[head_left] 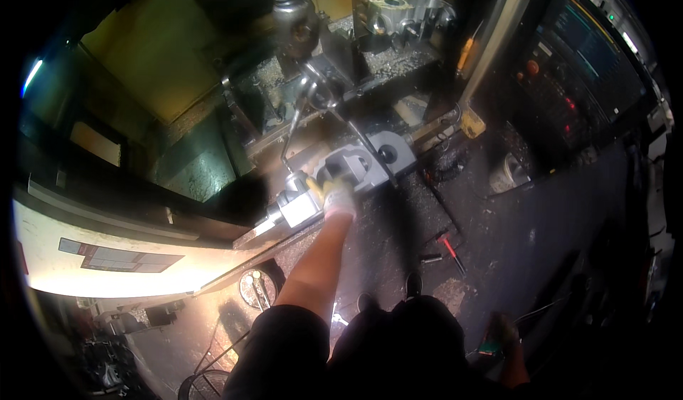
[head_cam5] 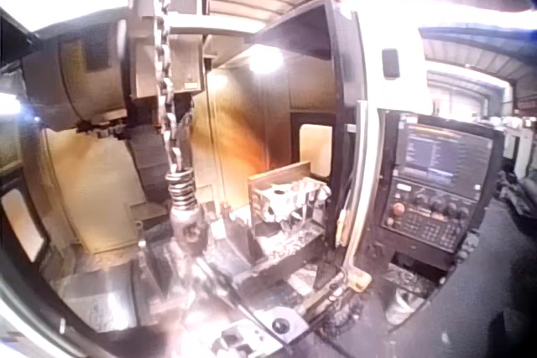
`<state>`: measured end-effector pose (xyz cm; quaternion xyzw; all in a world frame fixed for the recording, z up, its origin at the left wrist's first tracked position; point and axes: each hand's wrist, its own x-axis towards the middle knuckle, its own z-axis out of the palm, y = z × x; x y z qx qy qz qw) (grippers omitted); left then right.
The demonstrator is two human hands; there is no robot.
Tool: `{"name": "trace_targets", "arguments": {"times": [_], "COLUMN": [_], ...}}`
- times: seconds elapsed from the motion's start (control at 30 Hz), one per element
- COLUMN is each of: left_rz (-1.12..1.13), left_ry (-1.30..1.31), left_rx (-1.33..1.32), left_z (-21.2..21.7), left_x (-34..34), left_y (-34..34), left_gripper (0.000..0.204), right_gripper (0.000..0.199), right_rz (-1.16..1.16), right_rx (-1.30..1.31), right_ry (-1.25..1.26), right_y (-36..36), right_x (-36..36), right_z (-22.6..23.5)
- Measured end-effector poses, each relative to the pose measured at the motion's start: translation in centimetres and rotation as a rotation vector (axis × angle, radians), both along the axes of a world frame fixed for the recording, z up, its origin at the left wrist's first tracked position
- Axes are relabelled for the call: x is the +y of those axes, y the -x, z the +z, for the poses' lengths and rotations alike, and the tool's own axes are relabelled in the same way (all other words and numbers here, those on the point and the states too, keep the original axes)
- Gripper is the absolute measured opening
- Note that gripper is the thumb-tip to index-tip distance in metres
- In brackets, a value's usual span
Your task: The person uses a remote control to operate an overhead hoist, lifting a metal engine component and placing it onto the bed of a CNC machine.
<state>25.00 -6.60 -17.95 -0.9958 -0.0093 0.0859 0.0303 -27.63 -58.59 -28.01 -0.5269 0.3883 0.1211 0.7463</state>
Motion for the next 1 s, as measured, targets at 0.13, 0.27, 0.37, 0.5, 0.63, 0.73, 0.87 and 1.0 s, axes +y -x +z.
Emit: {"name": "trace_targets", "arguments": {"times": [0.13,0.27,0.37,0.5,0.63,0.73,0.87,1.0], "left_rz": [-0.018,0.008,-0.02,-0.002,0.025,0.044,0.026,0.044], "left_ry": [0.013,-0.018,-0.067,-0.047,-0.076,-0.081,0.034,-0.011], "left_rx": [0.038,0.009,-0.022,-0.024,-0.032,0.021,-0.083,-0.054], "left_z": [7.2,7.6,7.3,7.0,8.5,10.3,9.5,13.9], "left_x": [-2.6,-0.6,0.2,-0.5,-0.1,-0.2,0.8,0.5], "left_y": [0.7,-0.6,-1.5,-2.2,-4.2,-4.4,-6.9,-7.9], "left_gripper": [0.028,0.026,0.032,0.039,0.042,0.044,0.041,0.042], "right_gripper": [0.042,0.034,0.033,0.041,0.04,0.036,0.035,0.036], "right_rz": [0.025,-0.02,-0.008,0.064,0.198,0.235,0.273,0.245], "right_rx": [-0.045,0.001,0.059,0.064,0.087,-0.04,-0.145,-0.136], "right_ry": [-0.014,-0.011,0.001,0.025,0.172,0.043,-0.033,-0.141], "right_y": [1.1,-1.1,-2.9,-6.3,-15.4,-22.5,-31.2,-36.1], "right_x": [-1.4,0.1,0.1,-3.3,-4.1,-3.3,-3.3,-3.8], "right_z": [-1.0,-1.5,-1.1,-3.1,-1.7,-0.5,2.2,1.9]}}
